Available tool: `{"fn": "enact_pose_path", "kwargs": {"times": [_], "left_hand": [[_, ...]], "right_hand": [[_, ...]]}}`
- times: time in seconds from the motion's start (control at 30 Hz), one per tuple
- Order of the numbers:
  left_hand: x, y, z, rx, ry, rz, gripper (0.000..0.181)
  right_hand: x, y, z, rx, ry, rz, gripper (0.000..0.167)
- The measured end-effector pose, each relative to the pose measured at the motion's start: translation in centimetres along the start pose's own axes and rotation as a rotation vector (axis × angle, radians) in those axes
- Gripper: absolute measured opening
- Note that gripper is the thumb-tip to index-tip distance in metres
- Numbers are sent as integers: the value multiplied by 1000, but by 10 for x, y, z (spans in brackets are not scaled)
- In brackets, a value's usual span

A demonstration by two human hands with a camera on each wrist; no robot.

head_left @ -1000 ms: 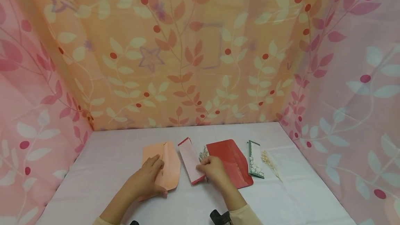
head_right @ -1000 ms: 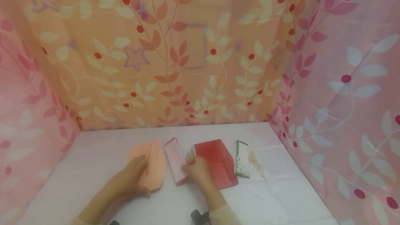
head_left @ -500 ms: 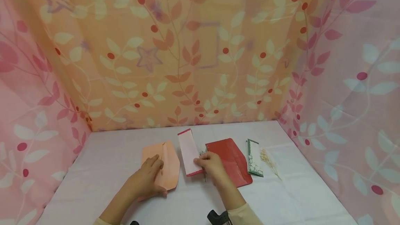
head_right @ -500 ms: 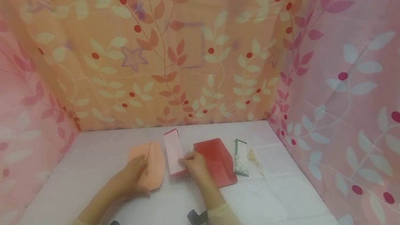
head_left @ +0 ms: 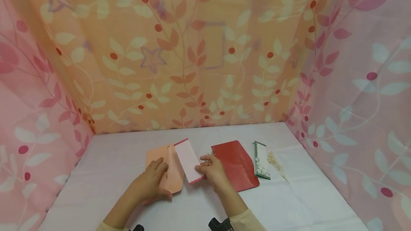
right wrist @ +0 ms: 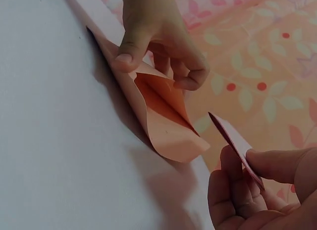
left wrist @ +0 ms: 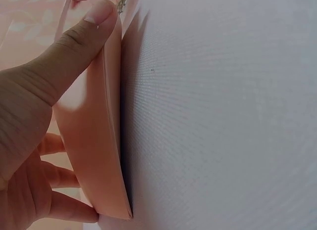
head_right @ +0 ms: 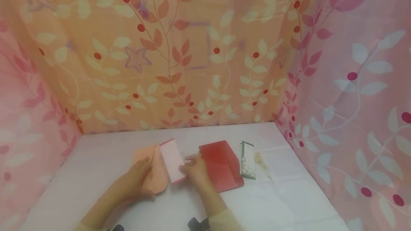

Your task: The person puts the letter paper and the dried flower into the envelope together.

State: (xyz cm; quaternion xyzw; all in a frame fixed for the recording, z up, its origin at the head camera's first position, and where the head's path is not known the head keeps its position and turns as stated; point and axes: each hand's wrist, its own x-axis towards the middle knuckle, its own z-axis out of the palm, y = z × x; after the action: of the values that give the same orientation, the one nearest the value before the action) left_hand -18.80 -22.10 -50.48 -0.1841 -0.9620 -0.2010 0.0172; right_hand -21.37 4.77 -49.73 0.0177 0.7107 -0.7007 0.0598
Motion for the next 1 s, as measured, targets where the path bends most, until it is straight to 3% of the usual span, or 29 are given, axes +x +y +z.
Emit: {"fn": "enact_pose_path", "kwargs": {"times": [0.1, 0.33, 0.5, 1.0], "left_hand": [[0, -1, -1, -2, 6, 6, 89], [1, 0, -4, 5, 4, -2, 90], [2, 2, -5, -12, 9, 10, 90], [1, 4, -4, -14, 25, 30, 86]], "right_hand": [[1, -1, 5, -11, 4, 13, 49], [4, -3, 20, -90, 24, 36, 32], [6, -3, 28, -103, 37, 45, 31], [14, 8, 43, -66, -86, 65, 32]]}}
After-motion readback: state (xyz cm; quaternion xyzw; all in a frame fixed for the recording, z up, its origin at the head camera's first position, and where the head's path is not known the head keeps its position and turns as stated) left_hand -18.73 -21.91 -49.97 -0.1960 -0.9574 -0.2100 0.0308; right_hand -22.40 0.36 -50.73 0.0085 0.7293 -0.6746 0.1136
